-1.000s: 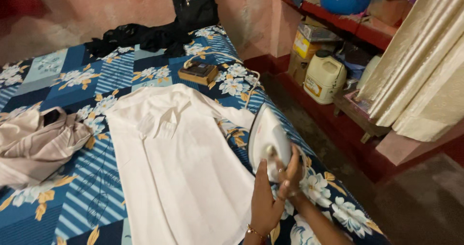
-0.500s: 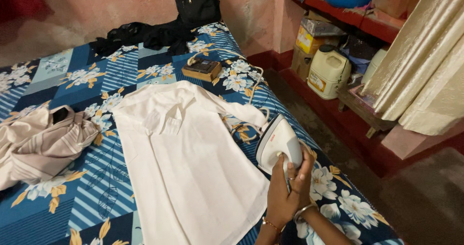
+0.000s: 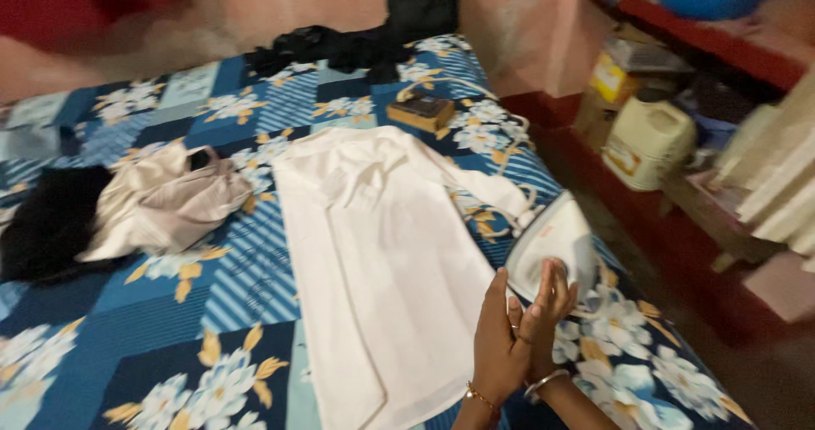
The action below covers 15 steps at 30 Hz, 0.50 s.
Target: The person irons a white long-sleeved shirt laid out on a bed. They smooth the fabric with their hands, then use a white electric iron to press the body and sleeves, repeatedly adjusting the garment to remove wrinkles.
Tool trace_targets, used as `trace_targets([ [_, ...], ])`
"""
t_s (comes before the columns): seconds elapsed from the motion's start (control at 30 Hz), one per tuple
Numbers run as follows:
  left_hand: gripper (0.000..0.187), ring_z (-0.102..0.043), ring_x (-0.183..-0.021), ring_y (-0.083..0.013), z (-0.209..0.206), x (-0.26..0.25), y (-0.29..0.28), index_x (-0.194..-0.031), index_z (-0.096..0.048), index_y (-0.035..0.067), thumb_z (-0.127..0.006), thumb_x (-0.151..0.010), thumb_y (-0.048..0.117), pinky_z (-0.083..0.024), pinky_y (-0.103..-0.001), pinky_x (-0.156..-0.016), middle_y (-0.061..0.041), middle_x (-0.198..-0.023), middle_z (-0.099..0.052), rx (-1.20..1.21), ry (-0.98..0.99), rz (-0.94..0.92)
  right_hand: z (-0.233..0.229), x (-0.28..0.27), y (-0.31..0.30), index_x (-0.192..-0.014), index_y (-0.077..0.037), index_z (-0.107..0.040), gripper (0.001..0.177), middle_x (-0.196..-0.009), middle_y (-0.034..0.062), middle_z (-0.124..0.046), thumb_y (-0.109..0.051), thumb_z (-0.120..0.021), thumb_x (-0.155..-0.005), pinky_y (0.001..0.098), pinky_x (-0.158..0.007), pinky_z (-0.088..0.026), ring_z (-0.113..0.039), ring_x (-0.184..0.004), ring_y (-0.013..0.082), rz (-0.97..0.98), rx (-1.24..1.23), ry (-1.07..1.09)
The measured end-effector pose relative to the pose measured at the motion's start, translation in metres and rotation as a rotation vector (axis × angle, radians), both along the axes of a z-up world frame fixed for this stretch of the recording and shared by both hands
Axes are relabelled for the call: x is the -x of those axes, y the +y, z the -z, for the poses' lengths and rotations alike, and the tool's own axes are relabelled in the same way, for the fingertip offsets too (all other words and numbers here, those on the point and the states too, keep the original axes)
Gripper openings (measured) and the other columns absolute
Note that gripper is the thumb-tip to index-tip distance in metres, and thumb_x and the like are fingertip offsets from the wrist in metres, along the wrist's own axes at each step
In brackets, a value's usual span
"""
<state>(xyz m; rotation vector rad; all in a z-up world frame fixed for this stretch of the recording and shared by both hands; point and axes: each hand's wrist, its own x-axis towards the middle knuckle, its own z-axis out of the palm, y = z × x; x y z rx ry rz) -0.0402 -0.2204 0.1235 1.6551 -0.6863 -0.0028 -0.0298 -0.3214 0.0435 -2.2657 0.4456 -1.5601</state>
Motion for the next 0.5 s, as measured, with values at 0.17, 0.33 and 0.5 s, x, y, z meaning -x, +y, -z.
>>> trace_targets([
  [0.17, 0.069, -0.049, -0.143, -0.0378, 0.002, -0.028, 0.045, -0.151, -0.043, -0.003, -0.059, -0.101, 0.042, -0.04, -0.042, -0.114, -0.025, -0.155, -0.049, -0.01, -0.079, -0.178, -0.017, -0.035, 0.058, -0.157, 0.003, -0.029, 0.067, -0.157, 0.0219, -0.037, -0.031, -0.05, -0.103, 0.0612, -0.124, -0.012, -0.029, -0.151, 0.0345, -0.206, -0.003, -0.013],
  [0.33, 0.069, -0.057, -0.134, -0.0345, 0.007, -0.092, 0.078, -0.149, -0.044, 0.0, -0.053, -0.099, 0.047, -0.047, -0.04, -0.107, -0.021, -0.149, -0.054, -0.038, 0.036, -0.301, -0.03, -0.096, 0.098, -0.153, -0.008, -0.041, 0.052, -0.15, 0.017, -0.045, -0.017, -0.052, -0.103, 0.0459, -0.117, -0.034, -0.04, -0.143, 0.032, -0.578, -0.097, 0.052],
  [0.5, 0.07, -0.062, -0.127, -0.034, 0.057, -0.21, 0.091, -0.149, -0.045, 0.003, -0.048, -0.098, 0.05, -0.048, -0.039, -0.106, -0.021, -0.141, -0.06, -0.072, 0.11, -0.418, 0.011, -0.211, 0.103, -0.146, -0.012, -0.047, 0.047, -0.151, 0.0185, -0.04, -0.015, -0.056, -0.099, 0.0399, -0.106, -0.043, -0.045, -0.136, 0.0332, -0.748, -0.234, 0.169],
])
